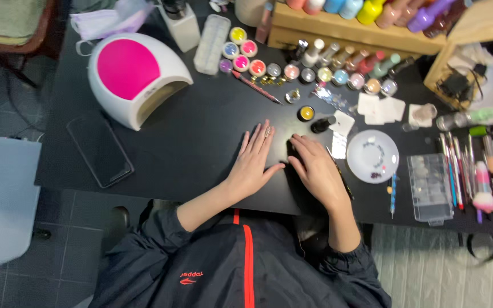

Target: The person uses a fine brush to apply dark nail polish onto a single artificial nail held in the left hand. The person repeatedly dips the brush into a small container of polish and carefully paints the nail surface.

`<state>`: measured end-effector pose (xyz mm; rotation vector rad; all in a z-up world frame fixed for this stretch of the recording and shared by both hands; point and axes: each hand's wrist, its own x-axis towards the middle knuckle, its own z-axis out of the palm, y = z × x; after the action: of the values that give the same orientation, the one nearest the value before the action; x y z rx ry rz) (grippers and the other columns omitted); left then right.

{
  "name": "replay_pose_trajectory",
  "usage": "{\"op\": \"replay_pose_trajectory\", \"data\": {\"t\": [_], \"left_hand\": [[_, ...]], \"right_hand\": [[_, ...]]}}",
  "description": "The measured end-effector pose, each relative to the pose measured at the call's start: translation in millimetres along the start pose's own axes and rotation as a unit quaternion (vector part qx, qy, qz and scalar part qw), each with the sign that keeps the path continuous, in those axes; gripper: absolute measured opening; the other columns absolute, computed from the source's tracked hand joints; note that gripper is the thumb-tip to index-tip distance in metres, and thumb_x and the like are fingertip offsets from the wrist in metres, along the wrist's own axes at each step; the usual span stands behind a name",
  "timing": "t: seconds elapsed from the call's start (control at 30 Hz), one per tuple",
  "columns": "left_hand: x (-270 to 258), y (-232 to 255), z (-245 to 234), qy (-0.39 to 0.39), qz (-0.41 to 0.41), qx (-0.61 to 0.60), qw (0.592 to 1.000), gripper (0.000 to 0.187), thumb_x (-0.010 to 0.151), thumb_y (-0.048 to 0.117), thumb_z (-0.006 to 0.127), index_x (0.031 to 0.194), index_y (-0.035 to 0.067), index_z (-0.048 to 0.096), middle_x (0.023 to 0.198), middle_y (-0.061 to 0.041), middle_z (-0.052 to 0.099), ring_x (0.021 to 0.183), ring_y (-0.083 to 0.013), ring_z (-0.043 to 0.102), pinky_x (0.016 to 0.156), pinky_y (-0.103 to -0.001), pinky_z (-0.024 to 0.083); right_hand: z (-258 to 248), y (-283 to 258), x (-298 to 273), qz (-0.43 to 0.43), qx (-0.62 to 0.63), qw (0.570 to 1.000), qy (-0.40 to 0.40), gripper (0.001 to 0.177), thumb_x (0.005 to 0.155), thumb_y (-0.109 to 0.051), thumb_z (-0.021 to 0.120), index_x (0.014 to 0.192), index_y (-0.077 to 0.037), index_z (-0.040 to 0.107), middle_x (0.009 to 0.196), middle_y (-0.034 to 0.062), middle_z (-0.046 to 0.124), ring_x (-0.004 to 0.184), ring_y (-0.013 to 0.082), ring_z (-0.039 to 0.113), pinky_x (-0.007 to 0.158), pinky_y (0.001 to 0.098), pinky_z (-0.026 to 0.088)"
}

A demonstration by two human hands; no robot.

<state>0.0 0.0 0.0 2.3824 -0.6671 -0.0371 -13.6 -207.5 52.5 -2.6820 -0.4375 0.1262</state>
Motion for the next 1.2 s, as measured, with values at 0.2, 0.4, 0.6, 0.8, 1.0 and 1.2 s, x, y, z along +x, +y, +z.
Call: {"op": "replay_pose_trajectory", "data": {"t": [0.2,0.4,0.6,0.8,1.0,1.2], "left_hand": [[-1.4,-2.3,5.8,-0.019,0.009,-0.009,1.000,0.085,0.104,0.045,0.062,0.162,-0.005,0.026,0.170,-0.027,0.016,0.158,-0.0393,0.019,0.124,-0.063,0.005],[-5.4,-2.0,4.8,-0.036,0.019,0.023,0.999,0.084,0.102,0.046,0.062,0.162,-0.001,0.027,0.170,-0.028,0.015,0.159,-0.0389,0.013,0.124,-0.064,0.000],[-14.3,-5.1,-11.7,-0.063,0.028,0.036,0.997,0.078,0.100,0.044,0.066,0.161,0.007,0.036,0.169,-0.028,0.017,0.159,-0.0399,0.016,0.123,-0.065,0.008],[-17.9,-62.5,-16.2,-0.023,-0.006,-0.007,1.000,0.025,0.095,0.037,0.071,0.115,0.023,0.063,0.143,-0.003,0.063,0.135,-0.0223,0.059,0.111,-0.041,0.047],[10.9,-63.0,-23.5,0.030,-0.026,0.014,0.999,0.029,0.093,0.036,0.076,0.112,0.020,0.061,0.134,-0.003,0.066,0.124,-0.0243,0.064,0.101,-0.042,0.052],[35.1,-57.8,-16.7,0.028,-0.016,-0.022,0.999,0.037,0.081,0.037,0.088,0.107,0.022,0.067,0.133,0.002,0.065,0.132,-0.0221,0.054,0.106,-0.045,0.043]], "right_hand": [[-9.1,3.9,-51.8,0.104,-0.029,0.967,0.230,0.024,0.106,-0.021,0.067,0.128,-0.011,0.072,0.119,0.0070,0.074,0.111,0.0300,0.070,0.100,0.0413,0.053],[29.8,34.9,-88.6,0.178,-0.057,0.926,0.328,0.017,0.108,-0.019,0.072,0.123,-0.012,0.075,0.106,0.0004,0.067,0.101,0.0200,0.066,0.090,0.0342,0.051],[43.4,40.7,-90.6,0.176,-0.128,0.916,0.337,0.021,0.103,-0.024,0.079,0.120,-0.011,0.076,0.104,0.0021,0.064,0.099,0.0225,0.062,0.082,0.0355,0.048],[55.4,57.4,-92.3,0.170,-0.183,0.914,0.320,0.012,0.103,-0.024,0.079,0.112,-0.017,0.079,0.099,-0.0020,0.064,0.099,0.0184,0.061,0.081,0.0317,0.046],[38.3,45.1,-83.3,0.139,-0.134,0.921,0.338,0.008,0.108,-0.018,0.072,0.112,-0.013,0.076,0.098,0.0012,0.067,0.088,0.0217,0.063,0.078,0.0337,0.047],[32.1,50.0,-89.1,0.106,-0.013,0.924,0.367,0.013,0.112,-0.010,0.063,0.123,-0.002,0.063,0.101,0.0114,0.069,0.084,0.0292,0.065,0.076,0.0386,0.054]]}}
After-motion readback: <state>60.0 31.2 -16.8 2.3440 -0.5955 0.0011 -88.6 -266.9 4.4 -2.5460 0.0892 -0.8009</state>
